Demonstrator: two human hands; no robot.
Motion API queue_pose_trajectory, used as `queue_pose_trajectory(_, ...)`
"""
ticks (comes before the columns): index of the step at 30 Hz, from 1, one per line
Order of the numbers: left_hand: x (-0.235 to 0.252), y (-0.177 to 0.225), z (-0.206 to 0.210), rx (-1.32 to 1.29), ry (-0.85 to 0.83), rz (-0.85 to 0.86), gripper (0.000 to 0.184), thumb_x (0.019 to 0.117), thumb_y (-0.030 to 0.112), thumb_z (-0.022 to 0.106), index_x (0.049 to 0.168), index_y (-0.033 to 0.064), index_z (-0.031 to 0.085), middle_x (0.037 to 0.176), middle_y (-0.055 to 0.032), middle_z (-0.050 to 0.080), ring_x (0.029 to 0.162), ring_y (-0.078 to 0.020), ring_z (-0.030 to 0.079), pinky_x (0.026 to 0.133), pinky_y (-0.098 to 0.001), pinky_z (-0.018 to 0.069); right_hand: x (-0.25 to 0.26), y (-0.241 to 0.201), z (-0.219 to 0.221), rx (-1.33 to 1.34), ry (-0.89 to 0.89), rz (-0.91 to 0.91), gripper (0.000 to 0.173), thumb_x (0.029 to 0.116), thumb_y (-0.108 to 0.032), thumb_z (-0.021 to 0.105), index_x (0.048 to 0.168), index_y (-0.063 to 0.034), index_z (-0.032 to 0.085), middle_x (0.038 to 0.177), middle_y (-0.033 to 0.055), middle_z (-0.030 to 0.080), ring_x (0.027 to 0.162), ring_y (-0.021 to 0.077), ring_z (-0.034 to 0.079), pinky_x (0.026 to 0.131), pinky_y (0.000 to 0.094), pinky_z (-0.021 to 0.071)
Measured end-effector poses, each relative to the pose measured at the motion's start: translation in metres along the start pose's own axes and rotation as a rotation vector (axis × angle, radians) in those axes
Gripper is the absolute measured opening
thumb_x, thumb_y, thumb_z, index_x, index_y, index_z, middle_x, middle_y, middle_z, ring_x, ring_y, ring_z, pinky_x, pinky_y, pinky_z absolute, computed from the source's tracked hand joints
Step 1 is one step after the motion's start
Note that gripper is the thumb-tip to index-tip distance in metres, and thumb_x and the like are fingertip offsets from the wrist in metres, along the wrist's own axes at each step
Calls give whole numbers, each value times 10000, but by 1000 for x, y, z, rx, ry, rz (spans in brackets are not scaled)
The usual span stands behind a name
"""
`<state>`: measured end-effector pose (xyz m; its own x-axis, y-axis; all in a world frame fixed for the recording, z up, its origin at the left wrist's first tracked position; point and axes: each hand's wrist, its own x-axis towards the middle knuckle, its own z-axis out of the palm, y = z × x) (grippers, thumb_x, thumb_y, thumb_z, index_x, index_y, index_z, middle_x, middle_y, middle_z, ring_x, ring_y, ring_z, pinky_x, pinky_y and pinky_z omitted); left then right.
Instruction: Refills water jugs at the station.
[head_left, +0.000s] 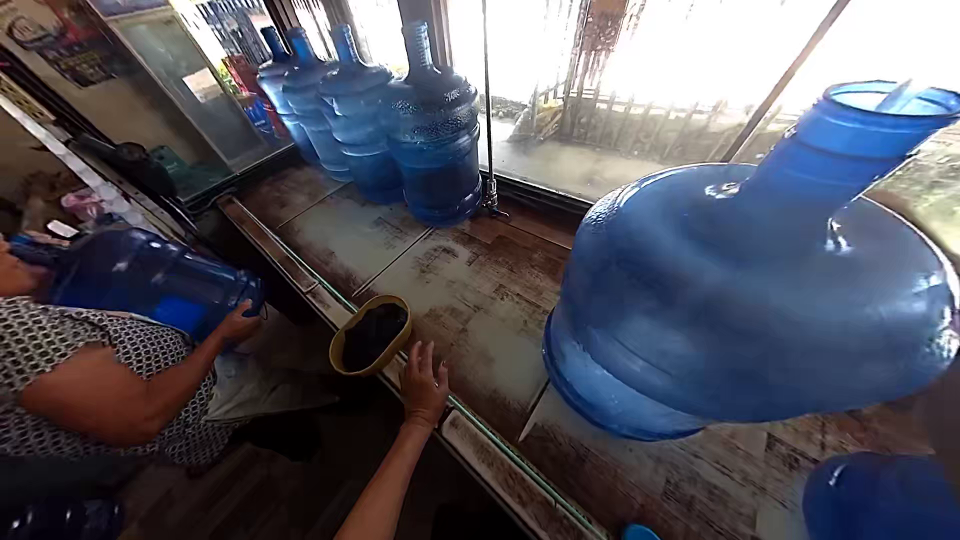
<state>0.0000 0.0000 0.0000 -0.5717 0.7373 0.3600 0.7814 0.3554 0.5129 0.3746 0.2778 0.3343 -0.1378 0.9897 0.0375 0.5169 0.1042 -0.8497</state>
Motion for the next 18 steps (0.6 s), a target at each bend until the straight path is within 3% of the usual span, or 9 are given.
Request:
queue_pose_trajectory(1,0,3,-12,-16,23,-10,499,955,205,612,1394,-29,595,1480,-320,490,1229,-519,585,1003,-642,467,0,-4,-7,142,103,55,434,1130,-159,216,1401,57,477,1342,188,580,1161,89,579,996,263,426)
queue_pose_trajectory(2,0,4,-25,-27,39,-30,519,956,198,613,1417,-36,568,1499,-335,457,1212,-535,588,974,-652,485,6,-3,-15,242,198,70,494,1135,-252,187,1453,12,457,1403,171,573,1230,148,586,1049,342,418)
queue_pose_trajectory(3,0,2,-38,-33,67,-48,533,958,187,616,1432,-44,545,1508,-351,433,1163,-540,610,923,-657,506,14,2,-26,320,282,44,520,1129,-331,189,1446,-44,484,1363,119,619,1206,155,618,1034,357,446)
queue_pose_trajectory(5,3,-5,-59,0,148,-85,529,969,176,617,1442,-45,533,1513,-357,416,1078,-526,646,852,-645,535,36,32,-59,441,290,-160,516,1119,-453,210,1389,-138,517,1166,-8,709,1032,102,699,896,301,552)
queue_pose_trajectory(7,6,-17,-74,83,138,-162,531,983,182,608,1465,-20,521,1536,-346,398,1086,-542,638,849,-657,526,28,33,-68,596,197,-314,550,1112,-482,159,1380,-133,490,1136,-4,726,1022,133,715,884,315,568)
queue_pose_trajectory(11,13,-36,-89,203,-161,-342,473,1049,233,543,1481,44,525,1538,-278,438,1282,-485,554,1018,-635,451,-54,-42,-4,627,245,-241,645,1090,-512,21,1400,-125,434,1122,-23,677,1004,88,683,902,314,549)
queue_pose_trajectory(13,14,-46,-86,189,-182,-318,433,1061,217,524,1450,31,555,1452,-286,522,1268,-477,566,1030,-624,450,-76,-65,20,517,266,-217,708,1083,-501,-28,1436,-69,408,1117,-1,654,973,53,653,897,289,521)
queue_pose_trajectory(15,16,-53,-85,170,-165,-291,394,1068,192,506,1413,19,586,1393,-298,563,1244,-481,581,1025,-620,456,-83,-73,34,377,303,-203,719,1085,-509,-27,1382,-52,441,1012,2,565,886,38,569,832,274,475)
queue_pose_trajectory(18,24,-54,-89,180,-146,-259,359,1071,189,496,1356,20,635,1347,-292,594,1210,-469,604,1010,-609,469,-86,-70,36,333,227,-204,767,1078,-533,-19,1487,-48,413,1347,118,570,1201,117,582,1020,343,475)
